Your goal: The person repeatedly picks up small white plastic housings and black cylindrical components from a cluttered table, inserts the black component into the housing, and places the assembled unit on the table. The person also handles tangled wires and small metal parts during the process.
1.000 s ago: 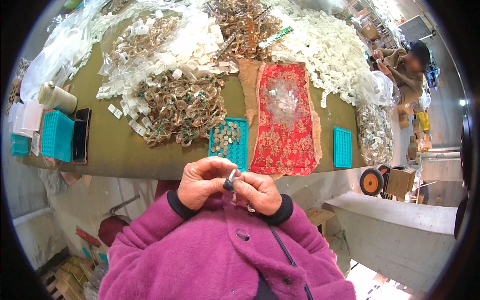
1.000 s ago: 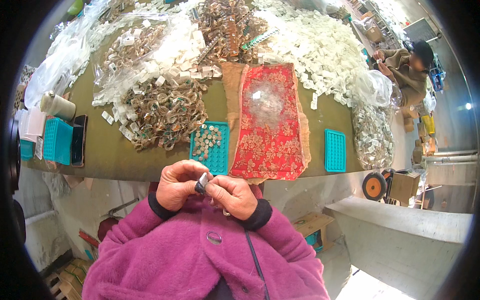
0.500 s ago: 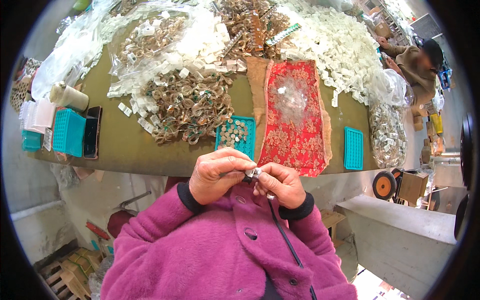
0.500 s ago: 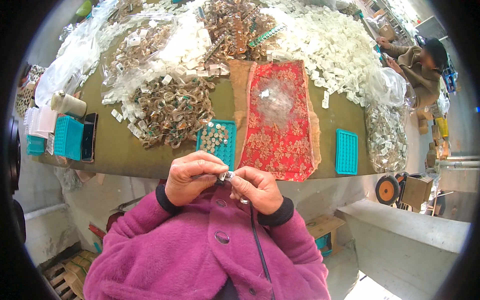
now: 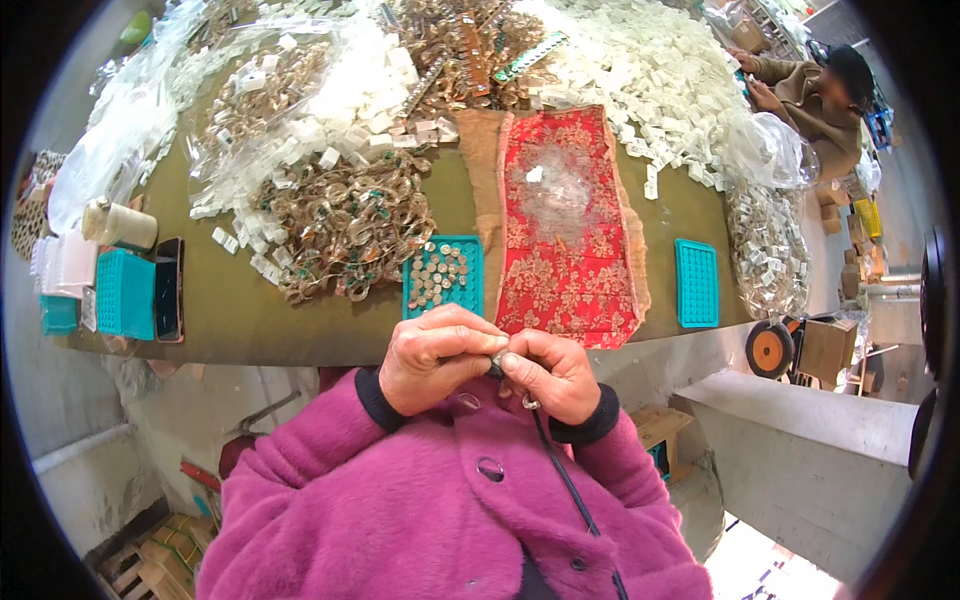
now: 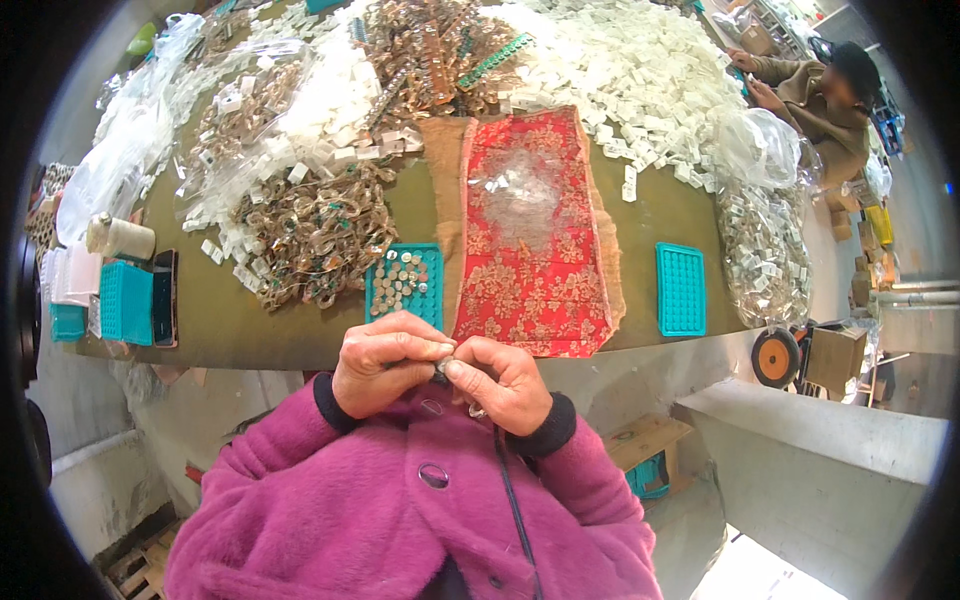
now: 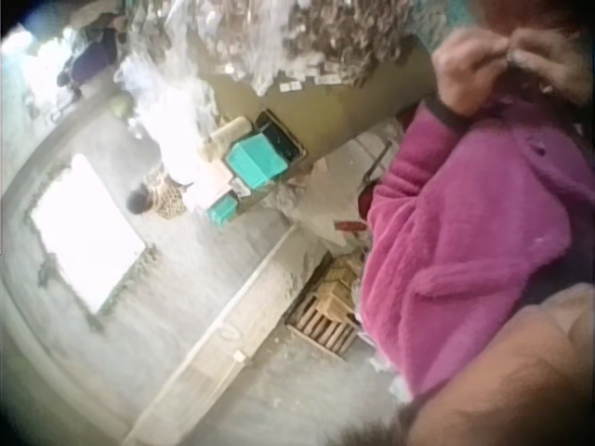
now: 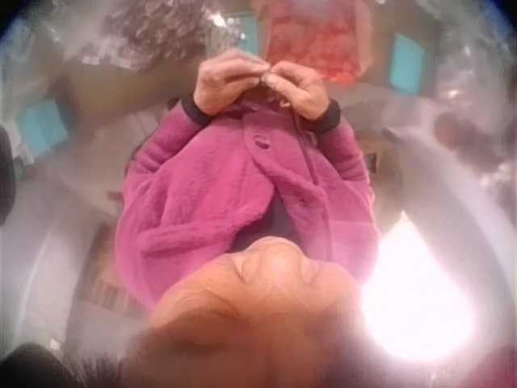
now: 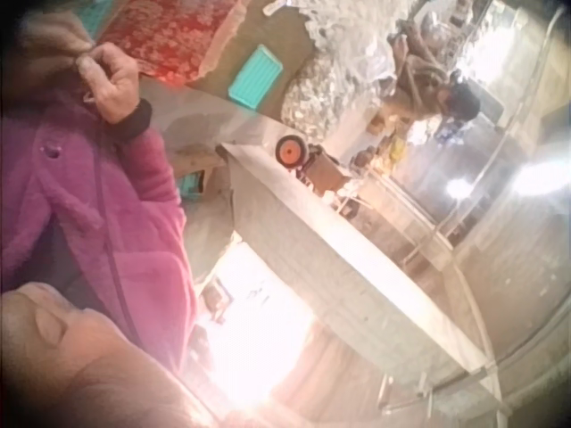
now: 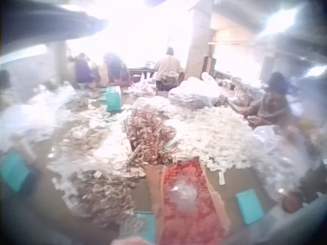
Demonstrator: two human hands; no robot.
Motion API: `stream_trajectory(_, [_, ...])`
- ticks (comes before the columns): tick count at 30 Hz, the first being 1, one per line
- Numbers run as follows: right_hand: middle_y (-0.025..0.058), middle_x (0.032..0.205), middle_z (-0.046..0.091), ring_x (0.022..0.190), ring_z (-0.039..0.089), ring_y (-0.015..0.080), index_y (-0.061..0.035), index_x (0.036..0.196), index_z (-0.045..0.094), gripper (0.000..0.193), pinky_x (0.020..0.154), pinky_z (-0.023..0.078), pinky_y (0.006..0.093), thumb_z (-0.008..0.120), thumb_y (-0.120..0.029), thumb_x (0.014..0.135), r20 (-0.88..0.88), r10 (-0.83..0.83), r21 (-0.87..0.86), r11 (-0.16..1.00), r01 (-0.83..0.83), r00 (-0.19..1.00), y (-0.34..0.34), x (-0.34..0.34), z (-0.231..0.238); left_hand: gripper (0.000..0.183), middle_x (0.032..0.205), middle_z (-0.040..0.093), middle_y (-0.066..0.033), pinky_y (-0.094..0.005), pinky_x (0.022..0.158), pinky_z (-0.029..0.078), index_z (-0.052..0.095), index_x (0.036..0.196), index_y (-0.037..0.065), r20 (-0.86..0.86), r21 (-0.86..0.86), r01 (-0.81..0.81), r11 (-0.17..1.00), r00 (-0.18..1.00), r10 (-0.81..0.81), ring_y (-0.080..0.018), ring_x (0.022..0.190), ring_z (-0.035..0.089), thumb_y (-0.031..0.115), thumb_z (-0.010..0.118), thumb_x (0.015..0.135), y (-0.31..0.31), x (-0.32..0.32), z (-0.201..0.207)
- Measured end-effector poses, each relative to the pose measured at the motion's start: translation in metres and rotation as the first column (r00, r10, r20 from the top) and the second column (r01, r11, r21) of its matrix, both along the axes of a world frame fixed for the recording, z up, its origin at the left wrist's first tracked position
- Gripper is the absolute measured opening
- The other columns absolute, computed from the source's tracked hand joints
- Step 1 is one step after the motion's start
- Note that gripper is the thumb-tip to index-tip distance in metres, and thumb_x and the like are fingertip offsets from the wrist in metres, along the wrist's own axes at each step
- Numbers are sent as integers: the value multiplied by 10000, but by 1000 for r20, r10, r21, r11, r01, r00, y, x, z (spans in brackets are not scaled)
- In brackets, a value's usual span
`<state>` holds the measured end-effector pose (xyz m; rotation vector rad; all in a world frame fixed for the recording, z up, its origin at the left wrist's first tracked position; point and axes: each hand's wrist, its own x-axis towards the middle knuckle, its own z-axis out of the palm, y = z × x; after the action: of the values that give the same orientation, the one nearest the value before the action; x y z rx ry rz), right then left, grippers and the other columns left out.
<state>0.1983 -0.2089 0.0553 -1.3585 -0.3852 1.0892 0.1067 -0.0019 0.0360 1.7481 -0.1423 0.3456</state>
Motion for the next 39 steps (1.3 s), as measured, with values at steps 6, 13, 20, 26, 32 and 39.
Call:
stream_trajectory(6, [8, 805, 650, 724, 629, 85, -17, 1004, 696, 179, 622, 510, 255, 670, -190, 1042, -35, -99, 16, 995, 100, 994, -1, -2, -11, 347, 1100, 720, -133, -332, 849, 577, 749, 1136, 16, -57, -10, 6, 1000, 998, -7, -239, 983, 717, -117, 730, 816, -9, -2, -4])
stream_trajectory(13, [125, 920, 678, 823, 683, 309, -58, 995, 724, 129, 708, 553, 398, 759, -77, 872, 955, -109, -34, 883, 468, 276, 5, 47, -22, 216, 1135, 674, -110, -287, 801, 598, 690, 1078, -32, -117, -403, -53, 914, 993, 6, -154, 948, 691, -152, 675, 899, 8, -2, -10])
stream_trajectory(20, [117, 907, 624, 854, 646, 317, -70, 953, 696, 110, 734, 537, 411, 726, -49, 849, 976, 105, -181, 878, 444, 191, 4, 54, -44, 203, 1067, 696, -124, -317, 824, 577, 674, 1066, -53, -303, -463, -88, 882, 951, -65, -178, 908, 697, -160, 632, 898, 27, -8, -7])
stream_trajectory(26, [115, 869, 602, 794, 638, 327, -57, 952, 646, 104, 680, 528, 413, 728, -59, 888, 974, -22, -103, 844, 527, 226, 10, 49, -37, 287, 1087, 719, -88, -317, 943, 554, 595, 1127, 0, -257, -618, -84, 781, 961, -100, -166, 1021, 701, -80, 727, 885, 27, -7, -5])
stream_trajectory(32, [65, 866, 694, 763, 713, 135, -13, 1012, 633, 30, 678, 575, 275, 656, -32, 1007, 614, -355, 3, 894, 447, 705, 19, 23, -12, 237, 1009, 717, -147, -361, 869, 601, 593, 1069, -23, -236, -759, -87, 645, 961, -147, -213, 903, 734, -95, 678, 860, 23, -3, -4])
stream_trajectory(39, [51, 887, 674, 762, 656, 104, 2, 1090, 606, 67, 693, 553, 251, 632, -19, 1032, 310, -362, 157, 931, 328, 879, 33, -12, 17, 230, 1046, 712, -158, -400, 839, 619, 641, 1160, -16, -268, -860, -113, 497, 930, -252, -277, 942, 734, 28, 714, 947, 18, -11, -6])
